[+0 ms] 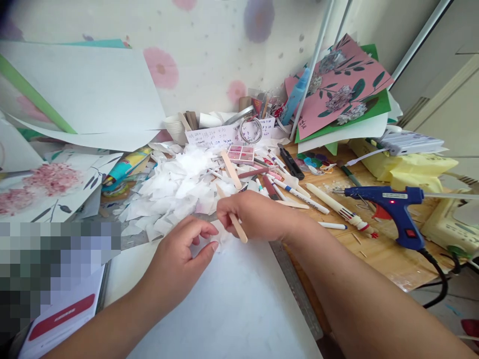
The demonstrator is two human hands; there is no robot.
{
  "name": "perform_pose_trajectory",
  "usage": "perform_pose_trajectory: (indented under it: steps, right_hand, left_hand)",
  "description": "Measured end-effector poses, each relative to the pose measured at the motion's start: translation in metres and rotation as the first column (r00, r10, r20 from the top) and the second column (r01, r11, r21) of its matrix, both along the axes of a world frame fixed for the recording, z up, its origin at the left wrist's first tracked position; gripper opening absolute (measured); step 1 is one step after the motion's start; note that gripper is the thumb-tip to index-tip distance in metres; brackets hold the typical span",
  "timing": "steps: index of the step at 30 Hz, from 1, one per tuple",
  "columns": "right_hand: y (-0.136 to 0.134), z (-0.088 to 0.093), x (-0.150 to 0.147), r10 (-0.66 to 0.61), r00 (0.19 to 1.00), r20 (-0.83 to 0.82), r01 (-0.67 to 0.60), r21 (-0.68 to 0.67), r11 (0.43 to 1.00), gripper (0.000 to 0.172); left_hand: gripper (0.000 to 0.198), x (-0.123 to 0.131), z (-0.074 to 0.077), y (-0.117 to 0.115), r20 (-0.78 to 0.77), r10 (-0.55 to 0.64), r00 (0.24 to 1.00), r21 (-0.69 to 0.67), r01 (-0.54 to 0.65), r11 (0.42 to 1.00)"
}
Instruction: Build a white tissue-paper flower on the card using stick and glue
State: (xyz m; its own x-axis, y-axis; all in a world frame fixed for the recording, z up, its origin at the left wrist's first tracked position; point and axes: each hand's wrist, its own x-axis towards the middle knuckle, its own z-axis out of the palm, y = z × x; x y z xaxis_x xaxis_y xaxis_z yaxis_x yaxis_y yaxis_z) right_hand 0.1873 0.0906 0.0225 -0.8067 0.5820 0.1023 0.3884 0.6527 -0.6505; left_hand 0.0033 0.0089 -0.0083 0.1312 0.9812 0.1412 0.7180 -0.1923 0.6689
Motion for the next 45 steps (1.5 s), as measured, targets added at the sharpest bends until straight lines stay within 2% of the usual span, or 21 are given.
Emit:
perform_pose_trajectory:
  steps: [2, 3, 4, 6, 7, 8, 9, 10, 11, 13, 14, 15, 17, 20, 22, 25, 29, 38, 45]
  right_hand:
    - [0.008, 0.0, 0.011, -0.188, 0.979, -0.078, 0.195, 0.097, 0.976, 0.01]
    - [0.014, 0.0, 0.018, -0.317, 0.941, -0.122, 0.334, 0.173, 0.926, 0.009]
    - [0.02, 0.0, 0.027, -0.456, 0.875, -0.163, 0.484, 0.262, 0.835, 0.009]
    - [0.031, -0.001, 0.042, -0.636, 0.736, -0.233, 0.674, 0.343, 0.654, 0.012]
    - [0.034, -0.001, 0.047, -0.683, 0.675, -0.279, 0.736, 0.32, 0.597, 0.012]
    - [0.036, -0.001, 0.049, -0.699, 0.633, -0.332, 0.774, 0.259, 0.578, 0.011]
    - [0.035, -0.001, 0.049, -0.7, 0.603, -0.383, 0.792, 0.188, 0.58, 0.009]
    - [0.033, -0.001, 0.048, -0.675, 0.604, -0.424, 0.773, 0.107, 0.625, 0.011]
    - [0.03, 0.0, 0.044, -0.619, 0.642, -0.452, 0.704, 0.026, 0.71, 0.016]
    - [0.021, 0.004, 0.036, -0.445, 0.774, -0.45, 0.462, -0.08, 0.883, 0.028]
    - [0.016, 0.006, 0.032, -0.352, 0.832, -0.428, 0.336, -0.115, 0.935, 0.033]
    - [0.012, 0.008, 0.029, -0.272, 0.872, -0.408, 0.231, -0.149, 0.962, 0.037]
    - [0.005, 0.012, 0.025, -0.192, 0.914, -0.359, 0.126, -0.199, 0.972, 0.042]
    - [0.0, 0.015, 0.02, -0.132, 0.951, -0.28, 0.055, -0.265, 0.963, 0.042]
    - [-0.001, 0.014, 0.017, -0.077, 0.975, -0.211, 0.022, -0.251, 0.968, 0.041]
    - [-0.001, 0.013, 0.011, -0.03, 0.988, -0.15, 0.001, -0.195, 0.981, 0.039]
    - [-0.001, 0.011, 0.006, -0.003, 0.988, -0.158, -0.025, -0.175, 0.984, 0.031]
    - [-0.004, 0.007, 0.001, 0.035, 0.989, -0.142, -0.051, -0.108, 0.993, 0.026]
    - [-0.002, 0.0, -0.002, 0.076, 0.987, -0.142, -0.092, -0.112, 0.989, 0.026]
  left_hand:
    - [0.017, 0.0, -0.001, -0.001, -0.028, -0.042, 0.999, 0.005, 0.043, 0.999]
    - [0.022, 0.0, -0.001, -0.001, -0.05, -0.074, 0.996, 0.005, 0.074, 0.997]
    - [0.028, 0.0, -0.001, -0.002, -0.078, -0.109, 0.991, 0.0, 0.109, 0.994]
    - [0.036, 0.0, -0.001, -0.003, -0.139, -0.17, 0.976, -0.012, 0.17, 0.985]
    - [0.038, 0.0, -0.001, -0.004, -0.167, -0.188, 0.968, -0.014, 0.188, 0.982]
    - [0.037, 0.0, -0.001, -0.004, -0.189, -0.199, 0.962, -0.012, 0.201, 0.98]
    - [0.036, 0.0, -0.001, -0.004, -0.203, -0.202, 0.958, -0.007, 0.205, 0.979]
    - [0.034, -0.001, -0.001, -0.005, -0.213, -0.202, 0.956, 0.0, 0.207, 0.978]
    - [0.033, -0.001, 0.0, -0.005, -0.22, -0.203, 0.954, 0.006, 0.209, 0.978]
    - [0.032, -0.002, 0.0, -0.006, -0.231, -0.21, 0.95, 0.014, 0.219, 0.976]
    - [0.032, -0.003, 0.001, -0.006, -0.237, -0.215, 0.947, 0.018, 0.225, 0.974]
    - [0.032, -0.004, 0.001, -0.007, -0.245, -0.223, 0.944, 0.022, 0.235, 0.972]
    - [0.031, -0.005, 0.002, -0.008, -0.259, -0.235, 0.937, 0.031, 0.251, 0.968]
    - [0.031, -0.006, 0.003, -0.009, -0.27, -0.242, 0.932, 0.037, 0.261, 0.965]
    - [0.03, -0.006, 0.004, -0.01, -0.268, -0.245, 0.932, 0.035, 0.264, 0.964]
    - [0.029, -0.006, 0.004, -0.01, -0.265, -0.248, 0.932, 0.023, 0.264, 0.964]
    - [0.027, -0.006, 0.005, -0.01, -0.273, -0.244, 0.931, 0.01, 0.256, 0.967]
    - [0.026, -0.006, 0.004, -0.01, -0.269, -0.245, 0.931, 0.023, 0.261, 0.965]
    - [0.031, -0.006, 0.004, -0.011, -0.327, -0.23, 0.917, 0.045, 0.258, 0.965]
